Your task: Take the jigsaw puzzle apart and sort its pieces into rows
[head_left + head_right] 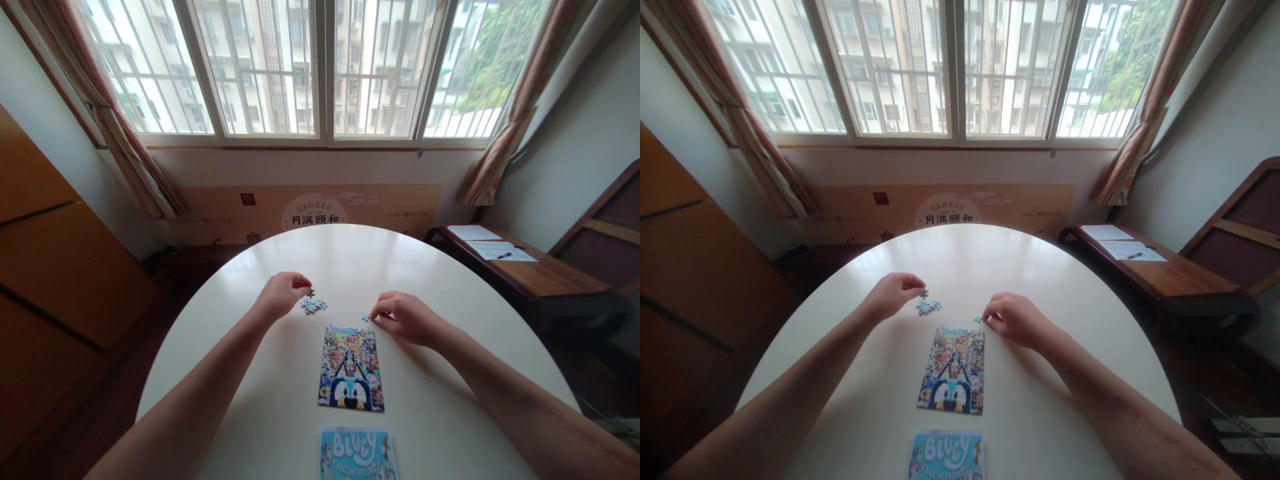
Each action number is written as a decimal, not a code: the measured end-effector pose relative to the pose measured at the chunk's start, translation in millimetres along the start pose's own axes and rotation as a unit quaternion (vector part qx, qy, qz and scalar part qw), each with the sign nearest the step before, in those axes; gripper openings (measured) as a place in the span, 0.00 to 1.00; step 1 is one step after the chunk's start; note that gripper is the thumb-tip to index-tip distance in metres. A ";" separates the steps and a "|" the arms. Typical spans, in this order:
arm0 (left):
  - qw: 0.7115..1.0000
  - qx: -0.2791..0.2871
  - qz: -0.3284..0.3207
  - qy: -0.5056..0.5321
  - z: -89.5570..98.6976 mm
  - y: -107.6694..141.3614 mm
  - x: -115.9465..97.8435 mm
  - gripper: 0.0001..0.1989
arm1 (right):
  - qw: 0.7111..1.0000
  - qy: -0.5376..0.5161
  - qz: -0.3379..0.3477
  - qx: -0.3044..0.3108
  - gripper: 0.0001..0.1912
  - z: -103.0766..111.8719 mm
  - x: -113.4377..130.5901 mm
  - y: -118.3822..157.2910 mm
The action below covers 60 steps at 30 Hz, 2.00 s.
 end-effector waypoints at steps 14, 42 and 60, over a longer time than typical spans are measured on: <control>0.982 -0.047 -0.062 -0.170 -4.5 6.8 -18.0 0.10 | 0.997 0.071 0.013 0.032 0.23 -40.1 8.4 -10.8; 0.938 0.096 -0.234 -0.238 -44.9 50.1 -83.9 0.07 | 0.998 0.021 0.011 0.058 0.08 -15.6 32.1 2.1; 0.941 0.159 -0.160 -0.251 -54.1 49.5 -71.0 0.08 | 0.999 -0.035 -0.025 -0.001 0.05 -18.4 25.1 0.1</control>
Point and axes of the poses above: each hand's wrist, its own y-axis away from the middle knuckle, its own z-axis out of the back of the hand, x = y × z, the point moved 10 cm from there along -y, towards the middle knuckle, and after that the axes turned 5 degrees about -y, right-handed, at the moved point
